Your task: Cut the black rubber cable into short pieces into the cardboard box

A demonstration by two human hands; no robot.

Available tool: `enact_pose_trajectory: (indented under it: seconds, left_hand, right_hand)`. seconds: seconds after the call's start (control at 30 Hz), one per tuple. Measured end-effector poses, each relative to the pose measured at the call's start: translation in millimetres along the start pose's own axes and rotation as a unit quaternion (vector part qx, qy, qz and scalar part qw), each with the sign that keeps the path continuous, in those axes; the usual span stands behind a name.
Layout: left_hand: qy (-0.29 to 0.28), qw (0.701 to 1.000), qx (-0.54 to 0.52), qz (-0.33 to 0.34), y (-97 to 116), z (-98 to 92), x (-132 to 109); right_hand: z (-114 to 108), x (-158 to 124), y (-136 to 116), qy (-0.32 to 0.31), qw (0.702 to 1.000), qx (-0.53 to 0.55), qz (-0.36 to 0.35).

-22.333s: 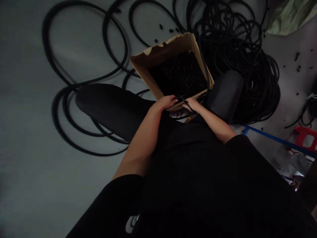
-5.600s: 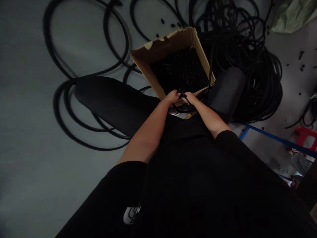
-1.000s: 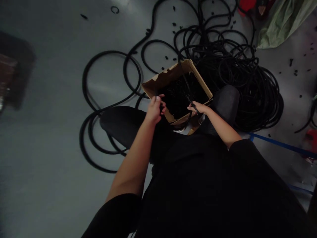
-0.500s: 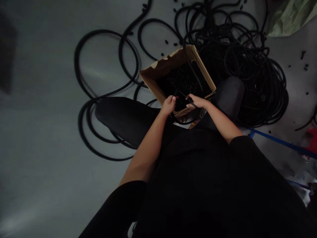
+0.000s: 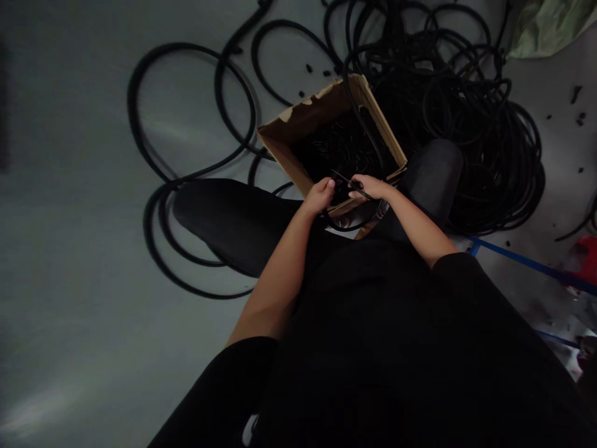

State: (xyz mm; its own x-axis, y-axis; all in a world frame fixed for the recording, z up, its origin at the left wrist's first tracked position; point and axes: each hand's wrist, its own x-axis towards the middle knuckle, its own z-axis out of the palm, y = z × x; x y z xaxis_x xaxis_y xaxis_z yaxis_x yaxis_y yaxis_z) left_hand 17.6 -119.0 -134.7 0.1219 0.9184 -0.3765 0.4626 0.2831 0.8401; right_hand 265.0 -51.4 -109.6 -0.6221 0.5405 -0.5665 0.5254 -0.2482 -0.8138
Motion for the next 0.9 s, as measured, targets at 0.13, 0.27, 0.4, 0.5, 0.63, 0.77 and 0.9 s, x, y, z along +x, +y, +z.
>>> enact_pose_trajectory:
  seconds: [0.13, 0.27, 0.4, 0.5, 0.63, 0.77, 0.9]
  left_hand:
    - [-0.015, 0.999, -0.012, -0.025, 0.7, -0.6, -1.4]
    - [-0.038, 0.999, 0.011, -0.033, 0.7, -2.5, -1.2]
    - [-0.048, 0.997, 0.030, -0.052, 1.5, -4.1, -1.0]
    - [-0.044, 0.996, 0.044, -0.063, 0.9, -4.6, -1.4]
    - [-0.054, 0.989, 0.094, -0.100, -1.9, -3.5, -1.7]
    - [-0.061, 0.979, 0.145, -0.134, -1.3, 0.5, -0.7]
    - [-0.085, 0.961, 0.201, -0.170, 3.7, 4.3, 1.7]
  right_hand:
    - [1.9, -5.8, -7.2, 0.007, 0.999, -0.012, 0.029]
    - [4.6, -14.1, -16.0, 0.033, 0.993, -0.104, 0.041]
    - [8.7, -14.5, -20.3, 0.075, 0.966, -0.247, 0.023]
    - [12.8, -11.2, -21.1, 0.079, 0.957, -0.278, 0.018]
    - [19.7, -6.7, -20.1, 0.073, 0.955, -0.286, 0.030]
    - [28.2, -3.4, -19.7, 0.077, 0.952, -0.293, 0.045]
    - [33.9, -0.4, -17.4, 0.079, 0.953, -0.283, 0.076]
